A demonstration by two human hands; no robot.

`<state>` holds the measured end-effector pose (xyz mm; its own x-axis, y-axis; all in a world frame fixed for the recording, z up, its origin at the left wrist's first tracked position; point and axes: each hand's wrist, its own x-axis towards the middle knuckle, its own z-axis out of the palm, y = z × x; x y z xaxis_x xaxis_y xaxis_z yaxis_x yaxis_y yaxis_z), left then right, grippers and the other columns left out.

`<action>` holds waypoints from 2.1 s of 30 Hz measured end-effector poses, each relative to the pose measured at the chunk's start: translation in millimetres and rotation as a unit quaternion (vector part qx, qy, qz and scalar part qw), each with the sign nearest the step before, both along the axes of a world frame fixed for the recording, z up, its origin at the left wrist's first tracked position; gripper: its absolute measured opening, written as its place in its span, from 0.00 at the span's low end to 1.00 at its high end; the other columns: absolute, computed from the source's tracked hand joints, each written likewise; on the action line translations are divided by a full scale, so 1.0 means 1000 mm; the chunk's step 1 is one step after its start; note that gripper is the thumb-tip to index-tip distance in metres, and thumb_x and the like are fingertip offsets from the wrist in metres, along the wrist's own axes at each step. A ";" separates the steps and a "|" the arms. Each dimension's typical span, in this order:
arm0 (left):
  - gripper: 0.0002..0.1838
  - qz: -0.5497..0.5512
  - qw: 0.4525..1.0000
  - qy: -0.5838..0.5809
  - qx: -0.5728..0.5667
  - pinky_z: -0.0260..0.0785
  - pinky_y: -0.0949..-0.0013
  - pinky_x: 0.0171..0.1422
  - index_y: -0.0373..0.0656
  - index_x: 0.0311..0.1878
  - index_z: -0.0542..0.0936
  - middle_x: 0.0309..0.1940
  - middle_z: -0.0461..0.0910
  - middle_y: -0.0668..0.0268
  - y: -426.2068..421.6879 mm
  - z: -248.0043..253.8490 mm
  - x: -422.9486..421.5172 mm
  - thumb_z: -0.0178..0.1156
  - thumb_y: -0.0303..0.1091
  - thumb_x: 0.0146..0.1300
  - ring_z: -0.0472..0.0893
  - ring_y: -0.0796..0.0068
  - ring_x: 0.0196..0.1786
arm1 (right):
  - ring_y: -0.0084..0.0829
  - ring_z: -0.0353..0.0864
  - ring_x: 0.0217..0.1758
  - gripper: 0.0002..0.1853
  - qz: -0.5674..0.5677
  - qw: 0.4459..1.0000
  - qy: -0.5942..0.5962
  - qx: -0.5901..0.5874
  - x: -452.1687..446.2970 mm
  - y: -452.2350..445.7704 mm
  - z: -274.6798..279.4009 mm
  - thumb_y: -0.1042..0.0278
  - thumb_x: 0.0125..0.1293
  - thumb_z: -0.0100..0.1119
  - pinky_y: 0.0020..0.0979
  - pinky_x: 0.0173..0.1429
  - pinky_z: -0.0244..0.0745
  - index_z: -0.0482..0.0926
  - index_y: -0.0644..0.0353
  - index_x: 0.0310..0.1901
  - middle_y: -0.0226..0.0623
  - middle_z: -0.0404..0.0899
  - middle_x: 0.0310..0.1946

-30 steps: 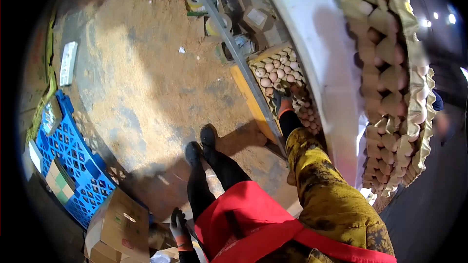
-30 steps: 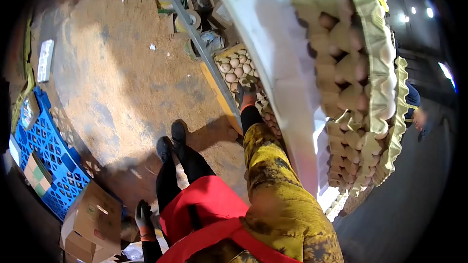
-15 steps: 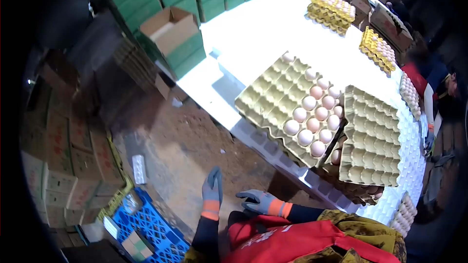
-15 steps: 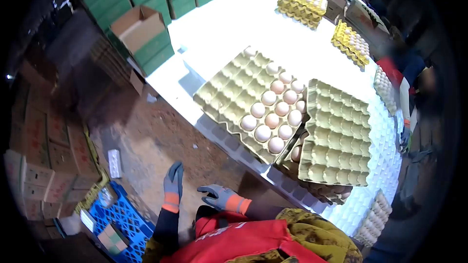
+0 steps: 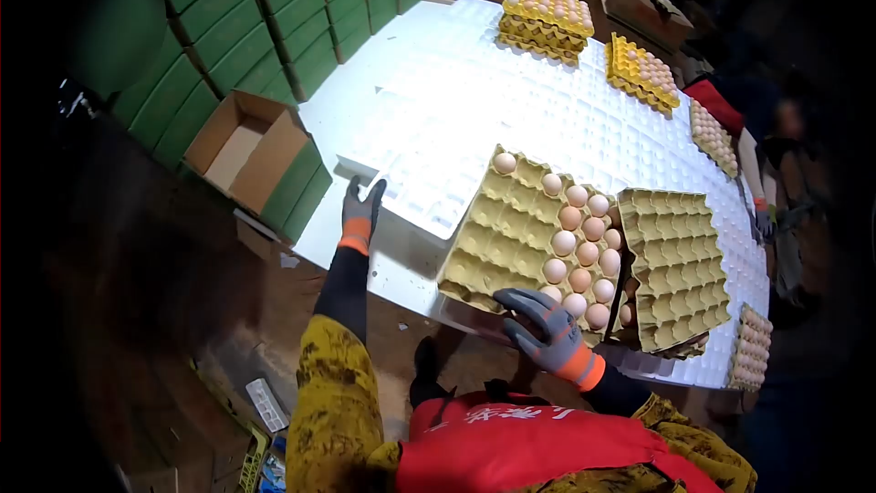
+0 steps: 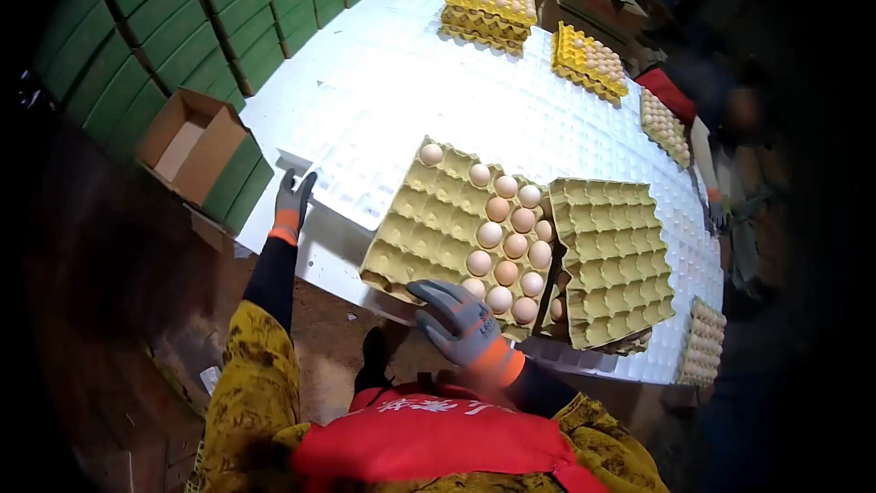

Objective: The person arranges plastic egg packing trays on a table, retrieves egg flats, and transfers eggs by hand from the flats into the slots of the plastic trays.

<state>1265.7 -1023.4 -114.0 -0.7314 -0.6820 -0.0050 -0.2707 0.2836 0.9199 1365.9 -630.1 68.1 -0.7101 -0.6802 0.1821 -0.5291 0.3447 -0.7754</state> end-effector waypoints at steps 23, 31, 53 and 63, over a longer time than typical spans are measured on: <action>0.26 -0.030 0.995 -0.079 0.050 0.68 0.60 0.68 0.28 0.65 0.74 0.58 0.80 0.48 0.016 -0.068 0.137 0.64 0.37 0.70 0.79 0.59 0.60 | 0.47 0.79 0.56 0.22 -0.182 0.982 0.024 0.052 0.021 -0.017 0.015 0.70 0.65 0.62 0.42 0.59 0.76 0.78 0.53 0.62 0.43 0.79 0.55; 0.31 -0.069 0.981 0.106 -0.150 0.60 0.56 0.76 0.31 0.73 0.66 0.71 0.69 0.50 0.013 -0.011 0.130 0.62 0.29 0.70 0.69 0.58 0.72 | 0.37 0.83 0.45 0.21 -0.505 0.858 0.090 0.030 0.053 0.131 0.057 0.73 0.66 0.61 0.32 0.49 0.78 0.79 0.58 0.62 0.43 0.83 0.45; 0.32 -0.279 0.940 -0.013 0.196 0.63 0.66 0.71 0.36 0.75 0.65 0.68 0.71 0.58 0.440 0.185 0.128 0.61 0.29 0.69 0.70 0.67 0.68 | 0.30 0.77 0.63 0.26 -0.388 0.859 -0.124 -0.312 -0.049 0.381 0.013 0.67 0.67 0.66 0.33 0.66 0.73 0.74 0.62 0.65 0.41 0.78 0.61; 0.26 -0.057 0.960 0.069 -0.264 0.61 0.62 0.75 0.29 0.69 0.71 0.68 0.73 0.52 0.324 0.206 0.119 0.52 0.40 0.78 0.72 0.61 0.69 | 0.45 0.76 0.64 0.29 -0.295 0.948 -0.080 -0.092 0.032 0.338 0.005 0.55 0.69 0.63 0.40 0.66 0.72 0.70 0.52 0.69 0.45 0.75 0.61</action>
